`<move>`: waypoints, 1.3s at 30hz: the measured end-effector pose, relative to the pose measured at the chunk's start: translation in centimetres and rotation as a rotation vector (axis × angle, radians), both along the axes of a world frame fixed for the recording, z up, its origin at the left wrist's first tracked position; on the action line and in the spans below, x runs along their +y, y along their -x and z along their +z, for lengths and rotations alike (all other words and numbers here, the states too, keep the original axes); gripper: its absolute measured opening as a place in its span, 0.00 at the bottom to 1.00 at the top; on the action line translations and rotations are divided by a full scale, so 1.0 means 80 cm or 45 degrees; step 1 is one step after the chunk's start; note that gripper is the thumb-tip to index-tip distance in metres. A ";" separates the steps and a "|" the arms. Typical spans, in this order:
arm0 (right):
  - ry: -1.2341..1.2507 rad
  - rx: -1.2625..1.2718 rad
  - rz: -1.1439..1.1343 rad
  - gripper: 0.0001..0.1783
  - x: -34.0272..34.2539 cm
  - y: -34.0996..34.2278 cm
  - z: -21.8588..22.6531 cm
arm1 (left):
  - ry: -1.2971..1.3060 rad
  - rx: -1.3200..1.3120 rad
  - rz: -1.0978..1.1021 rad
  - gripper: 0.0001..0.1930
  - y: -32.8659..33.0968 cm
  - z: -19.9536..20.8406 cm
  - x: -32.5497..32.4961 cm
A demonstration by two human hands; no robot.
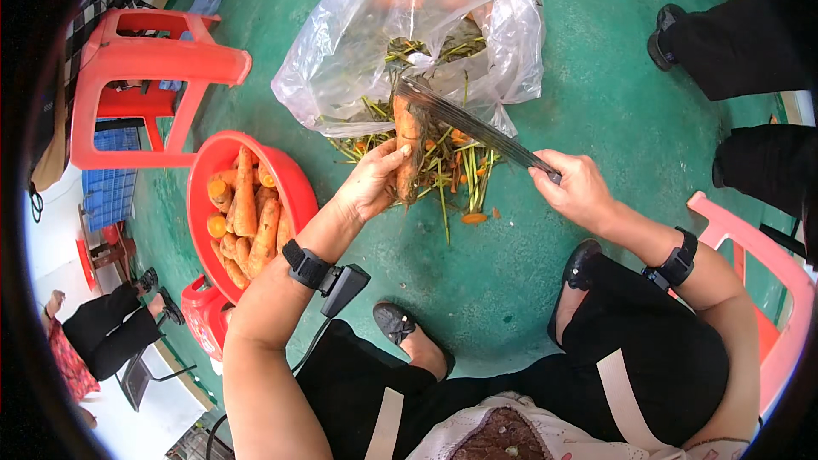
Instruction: Scraping and peeling carrots and turmeric using a metal scraper tool.
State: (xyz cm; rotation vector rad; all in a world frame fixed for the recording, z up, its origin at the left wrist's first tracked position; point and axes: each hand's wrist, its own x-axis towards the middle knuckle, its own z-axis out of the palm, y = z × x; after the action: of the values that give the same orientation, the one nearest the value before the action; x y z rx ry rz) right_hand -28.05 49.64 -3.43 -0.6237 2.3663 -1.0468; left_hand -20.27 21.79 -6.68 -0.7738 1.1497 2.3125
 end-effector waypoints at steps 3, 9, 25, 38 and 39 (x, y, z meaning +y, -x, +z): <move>0.054 0.069 0.026 0.10 0.003 0.000 -0.005 | -0.011 0.005 0.002 0.21 0.000 -0.004 0.002; 0.050 0.196 0.094 0.09 0.006 -0.001 -0.006 | 0.014 0.035 -0.006 0.22 0.002 -0.004 0.001; -0.015 -0.383 -0.046 0.12 0.023 0.016 -0.015 | -0.070 -0.011 -0.041 0.24 -0.001 -0.022 -0.001; -0.048 -0.483 -0.156 0.13 0.031 0.012 -0.022 | 0.264 -0.268 0.057 0.23 0.054 -0.060 0.031; -0.039 -0.486 -0.160 0.13 0.031 0.012 -0.022 | 0.289 -0.241 0.065 0.23 0.056 -0.060 0.032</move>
State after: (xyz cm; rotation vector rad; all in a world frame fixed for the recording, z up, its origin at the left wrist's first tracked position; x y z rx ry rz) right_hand -29.05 52.12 -5.18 -0.2381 2.1000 -1.0725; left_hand -24.77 24.36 -11.51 -1.0905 1.3322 2.1173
